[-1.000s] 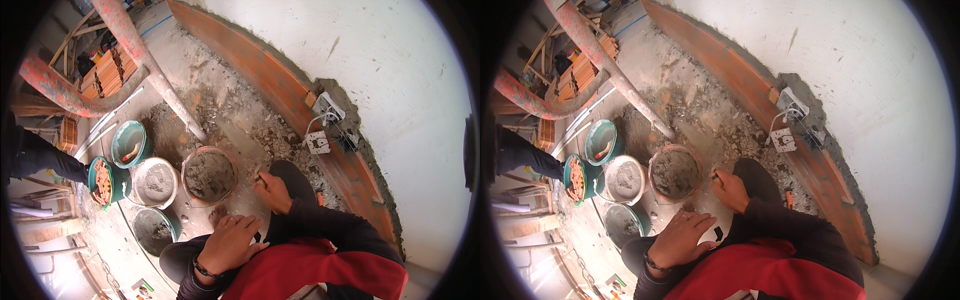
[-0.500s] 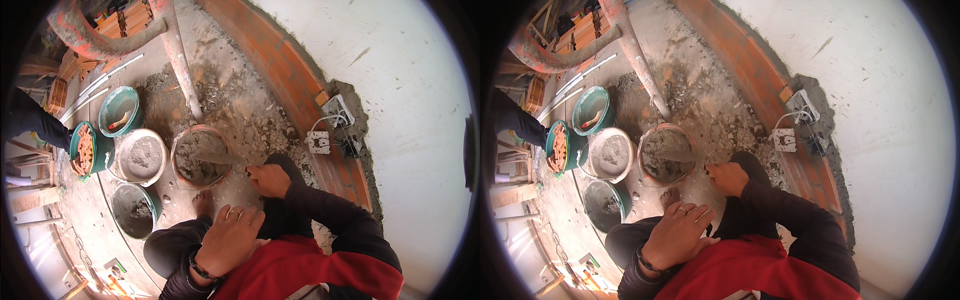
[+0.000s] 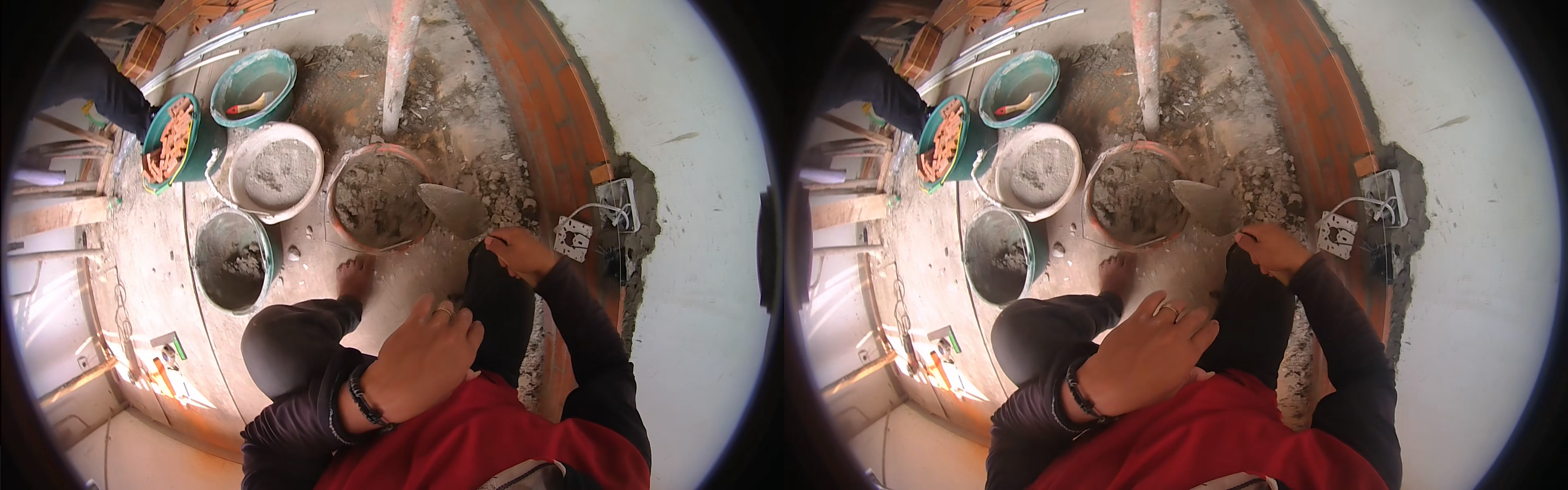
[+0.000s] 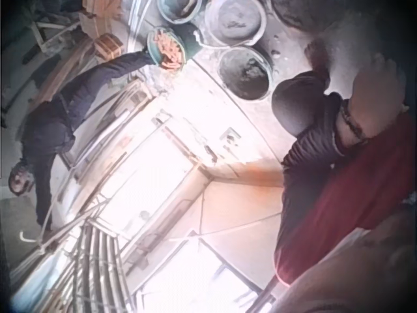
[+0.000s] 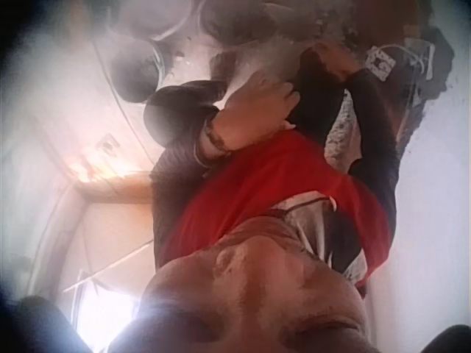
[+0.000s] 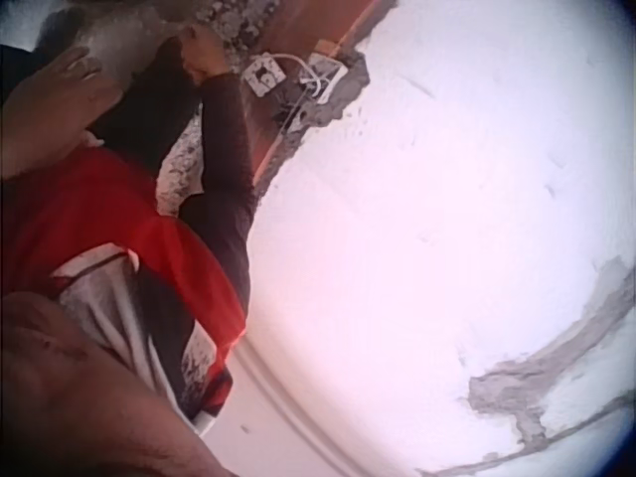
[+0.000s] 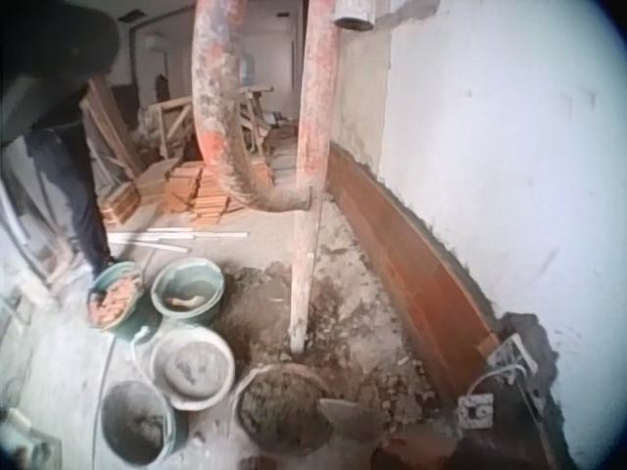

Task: The person prepares an electrical outlet box by clearing mortar and wires, uses a hammer to knock out a portion of the brick, and applies mortar with a trowel around the box.

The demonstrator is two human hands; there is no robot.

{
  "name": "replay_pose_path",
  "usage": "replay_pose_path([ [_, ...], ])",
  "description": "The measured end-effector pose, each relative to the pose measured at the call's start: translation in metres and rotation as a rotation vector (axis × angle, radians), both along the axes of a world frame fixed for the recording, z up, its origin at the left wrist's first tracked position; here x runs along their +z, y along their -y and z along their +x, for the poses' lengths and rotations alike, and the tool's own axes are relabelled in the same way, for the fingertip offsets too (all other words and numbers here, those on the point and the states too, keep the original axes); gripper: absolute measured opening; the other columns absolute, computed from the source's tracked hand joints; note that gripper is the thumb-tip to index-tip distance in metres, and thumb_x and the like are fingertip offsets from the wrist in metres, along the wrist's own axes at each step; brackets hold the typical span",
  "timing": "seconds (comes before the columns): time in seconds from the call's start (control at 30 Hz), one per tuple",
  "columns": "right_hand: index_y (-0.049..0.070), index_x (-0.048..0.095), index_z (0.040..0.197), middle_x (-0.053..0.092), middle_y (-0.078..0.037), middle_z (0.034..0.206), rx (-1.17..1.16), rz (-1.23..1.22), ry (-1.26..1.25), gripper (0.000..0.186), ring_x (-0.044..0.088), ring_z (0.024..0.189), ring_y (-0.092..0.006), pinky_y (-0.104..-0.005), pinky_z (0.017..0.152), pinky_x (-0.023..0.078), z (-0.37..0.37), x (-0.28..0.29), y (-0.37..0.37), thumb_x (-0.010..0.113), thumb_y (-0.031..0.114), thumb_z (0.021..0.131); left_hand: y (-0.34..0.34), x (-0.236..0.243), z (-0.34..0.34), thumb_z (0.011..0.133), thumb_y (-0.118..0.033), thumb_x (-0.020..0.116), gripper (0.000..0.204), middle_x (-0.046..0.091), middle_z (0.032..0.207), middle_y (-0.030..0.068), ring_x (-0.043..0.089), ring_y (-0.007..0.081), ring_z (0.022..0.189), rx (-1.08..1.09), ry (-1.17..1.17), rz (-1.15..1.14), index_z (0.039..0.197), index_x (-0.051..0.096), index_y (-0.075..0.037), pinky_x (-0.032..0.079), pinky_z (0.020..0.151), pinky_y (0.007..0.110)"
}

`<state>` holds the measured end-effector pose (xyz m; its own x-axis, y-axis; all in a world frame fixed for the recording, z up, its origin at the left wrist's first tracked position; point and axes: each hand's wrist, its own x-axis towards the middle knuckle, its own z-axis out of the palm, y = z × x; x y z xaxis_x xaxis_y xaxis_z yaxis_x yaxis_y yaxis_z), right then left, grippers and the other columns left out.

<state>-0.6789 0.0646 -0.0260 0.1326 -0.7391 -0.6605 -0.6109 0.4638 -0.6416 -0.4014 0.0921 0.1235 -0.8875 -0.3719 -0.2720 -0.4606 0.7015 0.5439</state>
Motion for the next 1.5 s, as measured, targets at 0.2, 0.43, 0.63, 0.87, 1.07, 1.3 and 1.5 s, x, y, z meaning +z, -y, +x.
replay_pose_path([
  [0.2,0.003,0.062,0.103,0.068,-0.020,0.082,0.503,-0.547,-0.498,0.025,0.068,0.077,-0.0382,-0.0499,0.069,0.052,-0.004,0.013,0.019,0.059,0.027,0.097,-0.025,-0.019,-0.013,0.083,-0.038,0.074,0.043,0.066,0.104,0.0103,0.063,0.0265,0.104,-0.013,-0.016,-0.081,0.109,0.068,-0.003,0.041,0.099,0.042],
  [0.43,0.006,0.060,0.111,0.068,-0.019,0.082,0.669,-0.529,-0.609,0.029,0.067,0.083,-0.0413,-0.0526,0.072,0.051,0.049,0.038,0.058,0.070,0.025,0.091,-0.064,-0.026,-0.022,0.086,-0.019,0.059,0.023,0.068,0.092,0.0101,0.064,0.0258,0.098,0.025,-0.095,-0.215,0.095,0.072,-0.002,0.042,0.096,0.042],
  [0.63,0.009,0.064,0.107,0.068,-0.016,0.079,0.787,-0.548,-0.719,0.028,0.069,0.080,-0.0374,-0.0501,0.071,0.052,0.051,0.040,0.073,0.075,0.024,0.086,-0.060,-0.015,-0.014,0.085,-0.018,0.057,0.024,0.068,0.092,0.0115,0.063,0.0259,0.095,0.035,-0.058,-0.304,0.095,0.072,-0.001,0.042,0.095,0.042],
  [0.87,0.009,0.070,0.091,0.069,-0.015,0.079,0.794,-0.692,-0.795,0.011,0.069,0.078,-0.0347,-0.0471,0.071,0.053,0.048,-0.004,0.077,0.067,0.015,0.082,-0.056,-0.011,-0.011,0.085,-0.018,0.057,0.025,0.068,0.091,0.0117,0.063,0.0257,0.093,0.041,-0.047,-0.345,0.095,0.072,-0.001,0.042,0.093,0.042],
  [1.07,0.010,0.069,0.089,0.069,-0.014,0.081,0.712,-0.699,-0.726,0.010,0.069,0.080,-0.0348,-0.0479,0.072,0.053,0.046,-0.017,0.073,0.064,0.014,0.081,-0.059,-0.013,-0.012,0.086,-0.018,0.057,0.025,0.068,0.092,0.0116,0.063,0.0255,0.092,0.076,-0.030,-0.329,0.096,0.072,-0.001,0.043,0.094,0.042],
  [1.3,0.013,0.075,0.095,0.072,-0.012,0.087,0.734,-0.661,-0.664,0.019,0.070,0.086,-0.0333,-0.0471,0.076,0.054,0.039,-0.011,0.068,0.062,0.016,0.082,-0.060,-0.015,-0.012,0.086,-0.018,0.057,0.025,0.068,0.093,0.0121,0.062,0.0253,0.092,0.055,-0.052,-0.336,0.096,0.071,0.000,0.044,0.092,0.043],
  [1.5,0.014,0.073,0.102,0.072,-0.012,0.088,0.699,-0.681,-0.567,0.023,0.069,0.089,-0.0351,-0.0488,0.078,0.053,0.029,-0.029,0.067,0.068,0.021,0.081,-0.056,-0.011,-0.012,0.086,-0.018,0.057,0.027,0.069,0.097,0.0138,0.063,0.0266,0.095,0.031,-0.047,-0.330,0.100,0.071,0.001,0.043,0.094,0.044],
])
